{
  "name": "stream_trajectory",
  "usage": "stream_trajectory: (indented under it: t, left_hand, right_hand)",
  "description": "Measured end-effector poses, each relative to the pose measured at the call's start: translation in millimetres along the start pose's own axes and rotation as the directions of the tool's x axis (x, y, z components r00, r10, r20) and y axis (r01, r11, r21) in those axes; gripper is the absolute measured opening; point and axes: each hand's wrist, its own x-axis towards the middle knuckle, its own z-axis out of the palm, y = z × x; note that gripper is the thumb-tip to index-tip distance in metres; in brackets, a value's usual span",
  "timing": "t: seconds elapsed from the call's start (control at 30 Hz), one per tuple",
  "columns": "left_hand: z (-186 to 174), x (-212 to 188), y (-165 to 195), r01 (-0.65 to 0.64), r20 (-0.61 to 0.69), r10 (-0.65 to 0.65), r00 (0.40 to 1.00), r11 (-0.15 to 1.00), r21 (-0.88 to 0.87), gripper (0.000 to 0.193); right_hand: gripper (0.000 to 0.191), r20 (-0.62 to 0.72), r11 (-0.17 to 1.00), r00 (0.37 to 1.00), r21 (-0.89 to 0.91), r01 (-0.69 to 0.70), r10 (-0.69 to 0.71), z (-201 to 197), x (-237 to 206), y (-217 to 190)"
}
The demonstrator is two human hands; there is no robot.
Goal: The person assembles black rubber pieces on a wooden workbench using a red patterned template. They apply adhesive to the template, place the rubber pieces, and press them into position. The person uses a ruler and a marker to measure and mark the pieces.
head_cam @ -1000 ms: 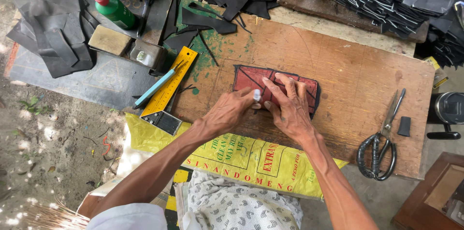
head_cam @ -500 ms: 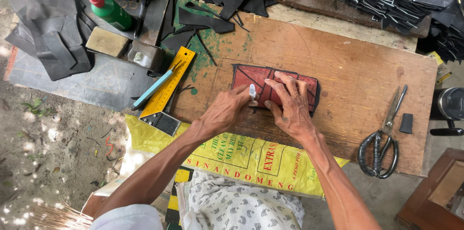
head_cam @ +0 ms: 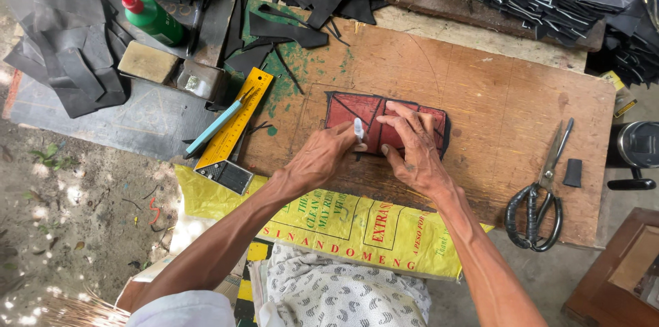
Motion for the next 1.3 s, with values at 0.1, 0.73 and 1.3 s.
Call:
stream_trajectory:
  t: [0.1,0.73,1.3]
  left_hand:
    - [0.1,1.8,0.5,-0.036,-0.015,0.037,0.999,0.999,0.018,0.031]
    - [18.1,4.9,19.1,-0.105,0.027,0.104,0.994,0.994,0.034,0.025]
    - [39.3,12.0,26.9,-0.211,0.024,0.210,0.977,0.977,0.024,0.039]
  right_hand:
    - [0.051,0.005,0.999,1.000,0.047,-0.009,0.009,-2.0,-0.8,1.9]
    - [0.052,0.141,0.992,0.984,0.085,0.098,-0.109,-22.1,-2.1,20.5]
    - [0.041,0.236,0.980,0.968,0.196,0.044,-0.091,-26.7,0.1,43.3]
